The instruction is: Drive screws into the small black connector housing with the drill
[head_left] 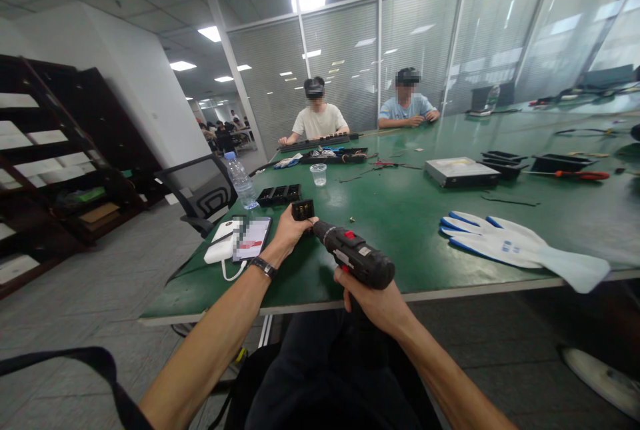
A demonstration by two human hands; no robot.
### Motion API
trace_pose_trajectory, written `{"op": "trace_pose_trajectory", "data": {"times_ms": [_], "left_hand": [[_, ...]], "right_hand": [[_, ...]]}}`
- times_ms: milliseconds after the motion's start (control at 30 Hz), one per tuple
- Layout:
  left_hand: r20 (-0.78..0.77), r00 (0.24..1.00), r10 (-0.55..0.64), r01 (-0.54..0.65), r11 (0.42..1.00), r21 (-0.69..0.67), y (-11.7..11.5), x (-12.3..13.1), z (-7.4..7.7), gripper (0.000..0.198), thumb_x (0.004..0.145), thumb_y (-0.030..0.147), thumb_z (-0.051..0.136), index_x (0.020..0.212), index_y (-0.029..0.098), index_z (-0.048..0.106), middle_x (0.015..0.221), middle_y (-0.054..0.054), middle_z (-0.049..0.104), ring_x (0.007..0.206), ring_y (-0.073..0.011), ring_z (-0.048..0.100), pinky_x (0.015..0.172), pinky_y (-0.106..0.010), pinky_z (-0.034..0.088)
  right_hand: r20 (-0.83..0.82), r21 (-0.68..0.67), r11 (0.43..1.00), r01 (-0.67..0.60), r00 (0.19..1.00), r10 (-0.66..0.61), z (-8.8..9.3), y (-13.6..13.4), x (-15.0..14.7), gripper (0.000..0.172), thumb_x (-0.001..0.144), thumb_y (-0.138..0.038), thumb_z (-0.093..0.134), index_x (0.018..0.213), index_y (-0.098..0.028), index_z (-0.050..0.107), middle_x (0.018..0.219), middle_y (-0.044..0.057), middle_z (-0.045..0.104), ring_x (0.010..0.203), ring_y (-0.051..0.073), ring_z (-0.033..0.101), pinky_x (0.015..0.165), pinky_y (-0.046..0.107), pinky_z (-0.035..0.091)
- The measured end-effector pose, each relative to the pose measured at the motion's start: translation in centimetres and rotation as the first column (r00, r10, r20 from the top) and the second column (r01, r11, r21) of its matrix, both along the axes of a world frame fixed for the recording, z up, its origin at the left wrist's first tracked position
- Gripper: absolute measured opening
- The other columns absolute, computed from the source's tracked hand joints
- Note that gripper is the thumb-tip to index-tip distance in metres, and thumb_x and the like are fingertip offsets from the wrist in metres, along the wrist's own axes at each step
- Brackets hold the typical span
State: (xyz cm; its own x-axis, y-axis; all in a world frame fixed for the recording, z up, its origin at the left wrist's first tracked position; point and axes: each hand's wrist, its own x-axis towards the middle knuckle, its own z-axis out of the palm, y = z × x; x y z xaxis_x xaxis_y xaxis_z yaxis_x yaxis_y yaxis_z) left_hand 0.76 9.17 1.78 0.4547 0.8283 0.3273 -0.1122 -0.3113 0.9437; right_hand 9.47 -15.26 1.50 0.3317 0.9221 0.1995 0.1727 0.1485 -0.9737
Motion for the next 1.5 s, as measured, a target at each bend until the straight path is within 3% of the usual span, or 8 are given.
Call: {"op": "trace_pose_trajectory", "data": {"times_ms": [267,467,1000,1333,1500], "left_hand": [[0.017,0.999,0.032,-0.033,0.997,0.074,-0.21,0.14,0.13,0.047,0.059,0.026,0.088,0.097,0.016,0.063,0.094,-0.003,0.066,0.084,-0.0164,0.06,0.078,-0.029,0.049],[0.012,0.999,0.035,-0.036,0.996,0.076,0.16,-0.01,-0.15,0.045,0.059,0.026,0.088,0.096,0.016,0.063,0.092,-0.003,0.066,0.083,-0.016,0.059,0.077,-0.028,0.049],[0.065,0.998,-0.021,0.019,0.999,0.04,0.45,0.12,-0.35,0.045,0.062,0.026,0.086,0.099,0.017,0.062,0.092,-0.003,0.066,0.083,-0.0164,0.061,0.079,-0.031,0.05],[-0.041,0.997,0.064,-0.057,0.986,0.159,0.45,-0.31,-0.16,0.052,0.062,0.027,0.088,0.105,0.017,0.061,0.1,-0.005,0.067,0.092,-0.0189,0.061,0.086,-0.032,0.049],[-0.041,0.996,0.074,-0.066,0.985,0.161,-0.04,-0.14,0.26,0.052,0.063,0.027,0.087,0.106,0.016,0.061,0.099,-0.004,0.066,0.091,-0.0189,0.061,0.084,-0.031,0.049]], "right_hand": [[-0.047,0.022,1.0,0.008,0.999,-0.007,-0.11,0.2,-0.03,0.014,0.09,-0.033,0.062,0.084,-0.02,0.062,0.046,-0.005,0.058,0.042,0.014,0.054,0.05,0.027,0.043],[0.005,0.001,1.0,-0.007,1.0,0.007,-0.41,0.15,-0.03,0.028,0.093,-0.034,0.06,0.068,-0.021,0.057,0.047,-0.003,0.057,0.043,0.013,0.053,0.051,0.026,0.044],[-0.053,0.019,1.0,0.005,0.999,-0.004,0.12,0.05,0.02,0.017,0.09,-0.033,0.062,0.078,-0.021,0.06,0.046,-0.005,0.057,0.042,0.013,0.052,0.049,0.026,0.041],[0.039,-0.004,1.0,0.012,0.999,-0.012,-0.31,-0.12,-0.12,0.028,0.093,-0.035,0.06,0.069,-0.022,0.058,0.048,-0.003,0.057,0.044,0.014,0.054,0.05,0.027,0.044],[-0.041,0.023,1.0,-0.006,0.999,0.006,-0.01,0.09,0.04,0.022,0.09,-0.035,0.062,0.073,-0.021,0.059,0.046,-0.004,0.056,0.042,0.014,0.053,0.05,0.026,0.042]]}}
